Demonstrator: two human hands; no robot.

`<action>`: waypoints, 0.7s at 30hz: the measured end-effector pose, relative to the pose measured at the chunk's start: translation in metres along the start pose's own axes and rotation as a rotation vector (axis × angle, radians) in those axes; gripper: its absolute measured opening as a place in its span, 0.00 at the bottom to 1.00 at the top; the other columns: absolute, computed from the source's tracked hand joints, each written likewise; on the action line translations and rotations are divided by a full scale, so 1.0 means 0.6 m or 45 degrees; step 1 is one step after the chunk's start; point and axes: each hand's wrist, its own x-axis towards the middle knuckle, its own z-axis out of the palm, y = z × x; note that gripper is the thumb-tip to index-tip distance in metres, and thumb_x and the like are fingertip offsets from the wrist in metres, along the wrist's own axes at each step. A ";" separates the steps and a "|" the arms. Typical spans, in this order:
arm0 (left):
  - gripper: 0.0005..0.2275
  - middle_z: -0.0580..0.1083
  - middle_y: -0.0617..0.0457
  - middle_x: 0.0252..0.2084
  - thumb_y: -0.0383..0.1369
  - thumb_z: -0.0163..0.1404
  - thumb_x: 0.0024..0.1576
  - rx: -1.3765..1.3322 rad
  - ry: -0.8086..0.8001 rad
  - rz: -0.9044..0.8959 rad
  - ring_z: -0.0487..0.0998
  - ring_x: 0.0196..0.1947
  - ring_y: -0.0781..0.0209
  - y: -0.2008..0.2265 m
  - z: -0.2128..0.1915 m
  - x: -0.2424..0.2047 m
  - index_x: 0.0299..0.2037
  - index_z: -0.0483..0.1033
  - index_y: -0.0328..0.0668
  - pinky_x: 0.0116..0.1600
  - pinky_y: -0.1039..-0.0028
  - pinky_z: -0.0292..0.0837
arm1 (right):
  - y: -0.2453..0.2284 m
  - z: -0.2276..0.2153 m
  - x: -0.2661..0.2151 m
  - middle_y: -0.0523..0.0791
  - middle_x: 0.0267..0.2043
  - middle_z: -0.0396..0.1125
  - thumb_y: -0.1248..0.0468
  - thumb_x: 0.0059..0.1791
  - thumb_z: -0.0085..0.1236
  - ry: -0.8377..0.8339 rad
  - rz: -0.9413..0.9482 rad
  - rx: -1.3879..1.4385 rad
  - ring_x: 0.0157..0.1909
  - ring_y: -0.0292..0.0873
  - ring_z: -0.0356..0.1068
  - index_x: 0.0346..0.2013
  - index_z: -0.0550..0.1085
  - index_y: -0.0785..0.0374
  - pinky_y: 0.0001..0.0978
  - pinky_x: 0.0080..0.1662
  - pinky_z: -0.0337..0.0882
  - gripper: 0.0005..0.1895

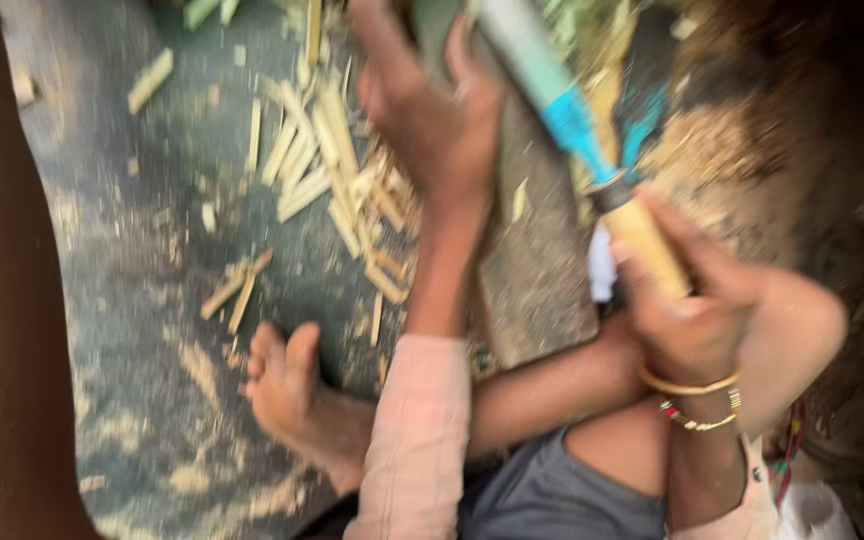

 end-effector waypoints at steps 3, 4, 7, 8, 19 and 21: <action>0.19 0.75 0.40 0.41 0.26 0.57 0.61 0.011 0.002 -0.031 0.78 0.42 0.40 -0.001 0.003 -0.010 0.58 0.62 0.33 0.60 0.57 0.68 | -0.005 -0.015 -0.007 0.54 0.49 0.75 0.70 0.52 0.67 -0.045 0.060 -0.009 0.49 0.41 0.76 0.61 0.75 0.70 0.27 0.51 0.73 0.22; 0.19 0.75 0.40 0.40 0.27 0.57 0.61 0.012 0.013 -0.032 0.79 0.42 0.40 0.001 0.005 -0.006 0.58 0.62 0.33 0.60 0.56 0.68 | -0.007 -0.018 -0.001 0.54 0.47 0.75 0.70 0.52 0.68 -0.063 0.060 -0.029 0.46 0.39 0.77 0.62 0.76 0.70 0.25 0.49 0.73 0.23; 0.18 0.76 0.44 0.37 0.26 0.54 0.64 -0.028 -0.001 0.021 0.81 0.40 0.47 0.003 0.001 -0.006 0.61 0.62 0.34 0.61 0.57 0.68 | -0.017 -0.022 0.011 0.56 0.51 0.74 0.71 0.49 0.69 -0.043 -0.086 -0.092 0.52 0.44 0.77 0.59 0.75 0.71 0.29 0.53 0.74 0.24; 0.19 0.76 0.44 0.37 0.26 0.54 0.64 -0.010 0.010 0.042 0.81 0.40 0.47 0.002 0.001 -0.005 0.61 0.62 0.34 0.61 0.57 0.68 | -0.019 -0.023 0.014 0.56 0.51 0.74 0.70 0.50 0.69 -0.051 -0.086 -0.091 0.52 0.44 0.77 0.60 0.74 0.71 0.28 0.53 0.74 0.24; 0.12 0.73 0.45 0.32 0.22 0.55 0.58 0.022 0.022 0.137 0.76 0.39 0.45 -0.010 0.009 -0.007 0.47 0.65 0.35 0.50 0.54 0.68 | -0.007 -0.019 0.034 0.58 0.51 0.74 0.71 0.48 0.71 -0.104 -0.225 -0.244 0.52 0.49 0.78 0.58 0.74 0.76 0.31 0.53 0.75 0.25; 0.12 0.73 0.47 0.35 0.22 0.55 0.60 0.003 -0.017 0.103 0.77 0.39 0.49 -0.011 0.010 -0.008 0.49 0.65 0.35 0.48 0.58 0.71 | -0.001 -0.012 0.027 0.57 0.51 0.74 0.70 0.49 0.70 -0.087 -0.139 -0.122 0.53 0.47 0.77 0.58 0.73 0.75 0.29 0.52 0.75 0.24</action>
